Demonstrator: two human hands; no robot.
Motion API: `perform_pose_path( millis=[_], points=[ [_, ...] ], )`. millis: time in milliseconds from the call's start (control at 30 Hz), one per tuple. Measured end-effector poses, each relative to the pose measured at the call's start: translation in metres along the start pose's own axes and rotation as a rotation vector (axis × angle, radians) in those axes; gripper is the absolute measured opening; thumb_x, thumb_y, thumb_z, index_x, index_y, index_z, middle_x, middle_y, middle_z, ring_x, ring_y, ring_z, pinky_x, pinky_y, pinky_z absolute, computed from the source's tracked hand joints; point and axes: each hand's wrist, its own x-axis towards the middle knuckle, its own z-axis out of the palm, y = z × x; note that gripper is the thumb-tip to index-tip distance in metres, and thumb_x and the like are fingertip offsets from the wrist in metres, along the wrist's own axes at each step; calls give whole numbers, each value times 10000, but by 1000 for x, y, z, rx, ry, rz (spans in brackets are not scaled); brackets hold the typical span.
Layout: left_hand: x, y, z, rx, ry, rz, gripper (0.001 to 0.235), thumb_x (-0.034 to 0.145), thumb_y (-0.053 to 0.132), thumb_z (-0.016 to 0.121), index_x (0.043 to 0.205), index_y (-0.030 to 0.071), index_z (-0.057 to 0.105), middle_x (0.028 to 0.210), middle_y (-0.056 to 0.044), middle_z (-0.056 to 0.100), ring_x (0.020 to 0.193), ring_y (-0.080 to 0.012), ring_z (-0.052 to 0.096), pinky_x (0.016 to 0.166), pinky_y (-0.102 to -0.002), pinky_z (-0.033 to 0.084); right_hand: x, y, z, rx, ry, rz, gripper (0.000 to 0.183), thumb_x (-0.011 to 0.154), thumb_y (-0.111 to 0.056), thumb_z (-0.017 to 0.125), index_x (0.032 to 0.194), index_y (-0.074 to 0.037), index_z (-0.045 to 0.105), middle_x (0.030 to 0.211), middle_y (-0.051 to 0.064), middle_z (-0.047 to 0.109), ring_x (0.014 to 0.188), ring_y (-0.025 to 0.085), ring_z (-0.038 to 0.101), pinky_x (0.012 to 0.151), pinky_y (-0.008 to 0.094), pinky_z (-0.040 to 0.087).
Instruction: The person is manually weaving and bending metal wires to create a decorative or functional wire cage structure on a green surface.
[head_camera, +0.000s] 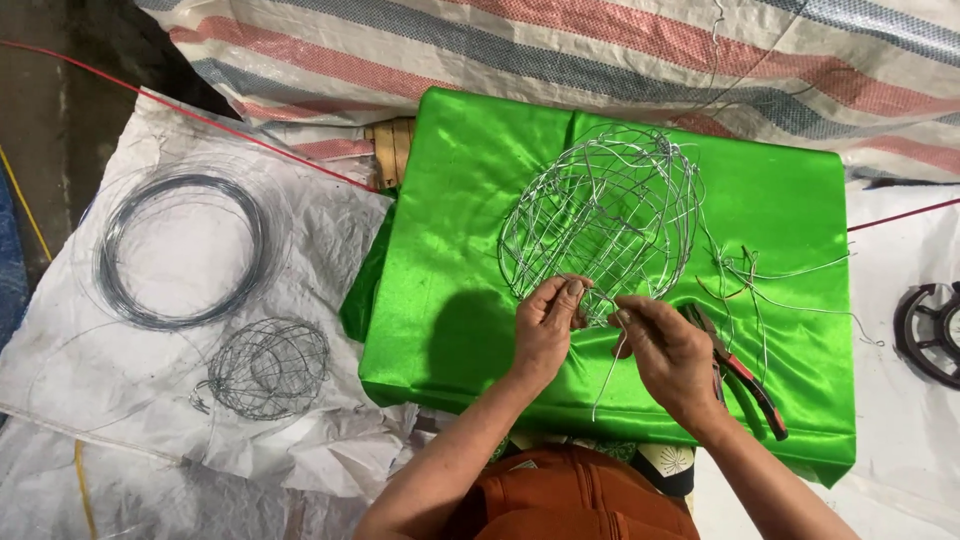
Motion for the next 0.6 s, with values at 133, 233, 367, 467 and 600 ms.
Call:
perform_pose_path(
  millis=[133,233,367,467,600],
  points=[
    [-2,4,4,22,24,-24,162,1054,129,636,1020,13,743,926,-106,756,635,-54,614,594,-241,594,23,-30,0,21,-114,34,262,954,4,630,1177,-51,756,712,109,774,467,170,713,498,329,587],
    [-2,9,4,13,43,-28,174,1056,147,638,1041,15,750,900,-82,752,648,-61,634,610,-250,612,31,-28,1,-128,-164,-96,245,938,22,663,1153,-30,766,838,167,780,508,211,720,522,349,589],
    [0,18,4,-23,18,-9,170,1045,134,659,968,10,745,791,-91,713,584,-53,563,601,-271,591,37,-27,4,-293,-183,-331,247,929,30,647,1111,-68,781,1021,131,771,676,283,748,604,384,604],
    [0,29,6,-25,12,-38,210,1042,178,671,946,8,748,690,-71,653,570,-64,553,599,-281,582,38,-23,4,-301,-197,-352,247,921,46,627,1078,-71,778,1048,123,774,730,308,756,632,390,615],
    [8,-2,-2,-53,55,-82,288,972,245,783,792,37,696,558,-45,559,519,-74,537,580,-284,565,40,-20,1,-261,-222,-347,255,903,92,616,1054,-38,775,1032,155,775,712,308,759,608,383,632]
  ],
)
